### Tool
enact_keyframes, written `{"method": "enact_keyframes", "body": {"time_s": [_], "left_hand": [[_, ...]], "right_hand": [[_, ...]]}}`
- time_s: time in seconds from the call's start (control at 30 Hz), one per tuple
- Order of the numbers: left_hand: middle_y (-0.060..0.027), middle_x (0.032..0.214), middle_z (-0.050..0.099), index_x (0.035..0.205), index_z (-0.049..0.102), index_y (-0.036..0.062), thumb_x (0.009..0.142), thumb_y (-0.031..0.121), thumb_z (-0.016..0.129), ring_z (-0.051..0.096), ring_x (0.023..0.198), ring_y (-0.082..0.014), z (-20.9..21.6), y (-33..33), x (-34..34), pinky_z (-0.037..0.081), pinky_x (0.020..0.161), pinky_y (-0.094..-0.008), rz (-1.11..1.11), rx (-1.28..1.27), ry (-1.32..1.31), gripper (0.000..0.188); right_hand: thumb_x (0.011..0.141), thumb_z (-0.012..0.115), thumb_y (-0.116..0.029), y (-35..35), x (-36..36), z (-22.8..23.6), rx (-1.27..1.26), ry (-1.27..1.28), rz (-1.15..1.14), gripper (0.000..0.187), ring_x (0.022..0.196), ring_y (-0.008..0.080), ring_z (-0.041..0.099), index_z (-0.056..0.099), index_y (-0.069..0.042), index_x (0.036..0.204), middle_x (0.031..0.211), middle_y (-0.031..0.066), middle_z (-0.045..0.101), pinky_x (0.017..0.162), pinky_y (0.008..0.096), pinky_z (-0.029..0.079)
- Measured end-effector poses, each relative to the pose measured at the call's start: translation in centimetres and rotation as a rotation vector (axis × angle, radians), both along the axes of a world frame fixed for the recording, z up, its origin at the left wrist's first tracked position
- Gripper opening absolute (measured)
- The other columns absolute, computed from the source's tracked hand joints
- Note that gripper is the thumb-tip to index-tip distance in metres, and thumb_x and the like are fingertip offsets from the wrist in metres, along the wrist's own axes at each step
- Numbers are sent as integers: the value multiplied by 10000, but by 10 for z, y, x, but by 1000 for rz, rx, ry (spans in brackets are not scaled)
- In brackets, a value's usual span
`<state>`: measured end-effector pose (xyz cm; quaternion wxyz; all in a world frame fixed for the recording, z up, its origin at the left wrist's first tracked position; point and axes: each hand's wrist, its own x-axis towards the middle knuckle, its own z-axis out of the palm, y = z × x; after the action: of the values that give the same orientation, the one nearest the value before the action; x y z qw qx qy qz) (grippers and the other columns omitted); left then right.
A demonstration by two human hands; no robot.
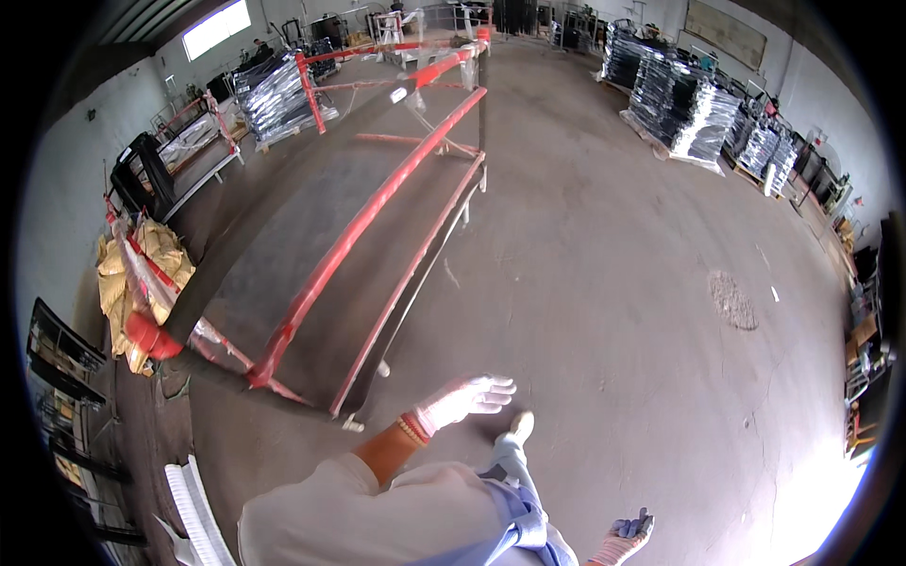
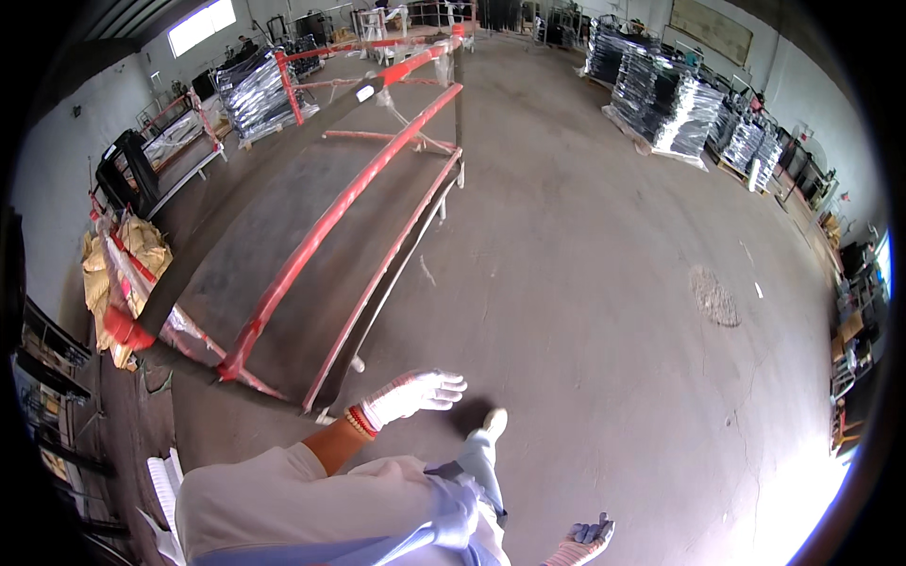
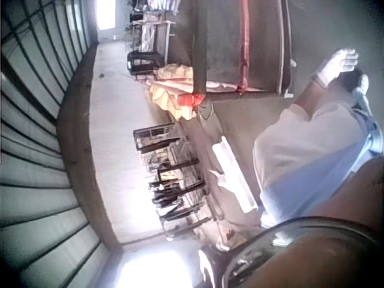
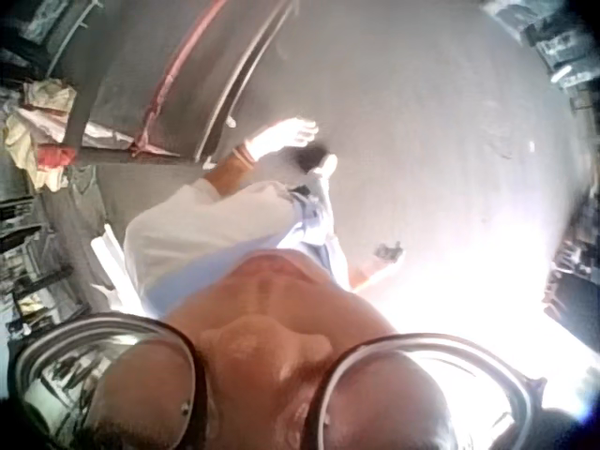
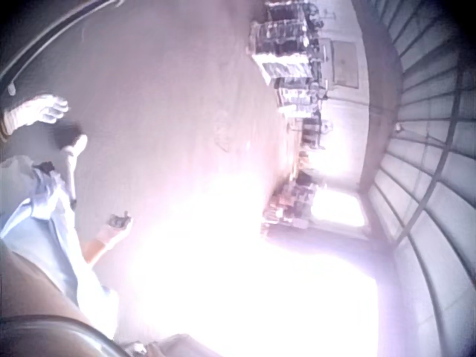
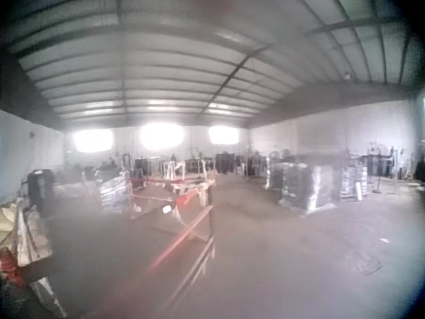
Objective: The person writes on paper templates with a black marker and affixes them to bundles of black metal frames. This process is repeated for multiple bundles in a warehouse setting.
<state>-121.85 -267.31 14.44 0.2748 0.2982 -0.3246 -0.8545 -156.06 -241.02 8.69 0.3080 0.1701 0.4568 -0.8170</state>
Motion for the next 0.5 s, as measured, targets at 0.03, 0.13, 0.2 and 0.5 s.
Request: {"method": "enact_keyframes", "body": {"time_s": [0.03, 0.13, 0.2, 0.5], "left_hand": [[-123, 1183, 472, 1176, 434, 7, 861, 304, 430, 455, 1090, -233, -13, -29, -10, 365, 919, -356, 13, 21, 3, 433], [-135, 1160, 489, 1170, 436, 2, 873, 254, 408, 479, 1066, -244, 2, -105, -35, 377, 917, -365, 103, 21, -46, 390], [-139, 1173, 478, 1177, 429, -1, 872, 262, 410, 469, 1078, -252, 19, -152, -42, 369, 925, -370, 163, -76, 6, 404], [-141, 1129, 512, 1141, 460, 4, 832, 292, 468, 498, 1037, -253, 0, -303, -20, 386, 898, -386, 727, 34, -20, 423]], "right_hand": [[815, 524, -328, -42, -8, 16, 122, 38, -66, 291, 335, 7, 178, 572, -51, 891, 419, -96, 233, 345, 138, 213], [827, 511, -323, -172, -56, 48, 95, 116, 18, 291, 335, 12, 154, 566, -39, 855, 419, -93, 219, 339, 156, 193], [840, 492, -323, -258, -81, 65, -25, 243, 285, 306, 337, 16, 155, 561, -25, 848, 417, -85, 224, 339, 170, 170], [801, 521, -313, -610, -41, 100, -144, 493, 1089, 354, 377, 143, 447, 565, 34, 857, 454, 34, 444, 434, 297, 442]]}}
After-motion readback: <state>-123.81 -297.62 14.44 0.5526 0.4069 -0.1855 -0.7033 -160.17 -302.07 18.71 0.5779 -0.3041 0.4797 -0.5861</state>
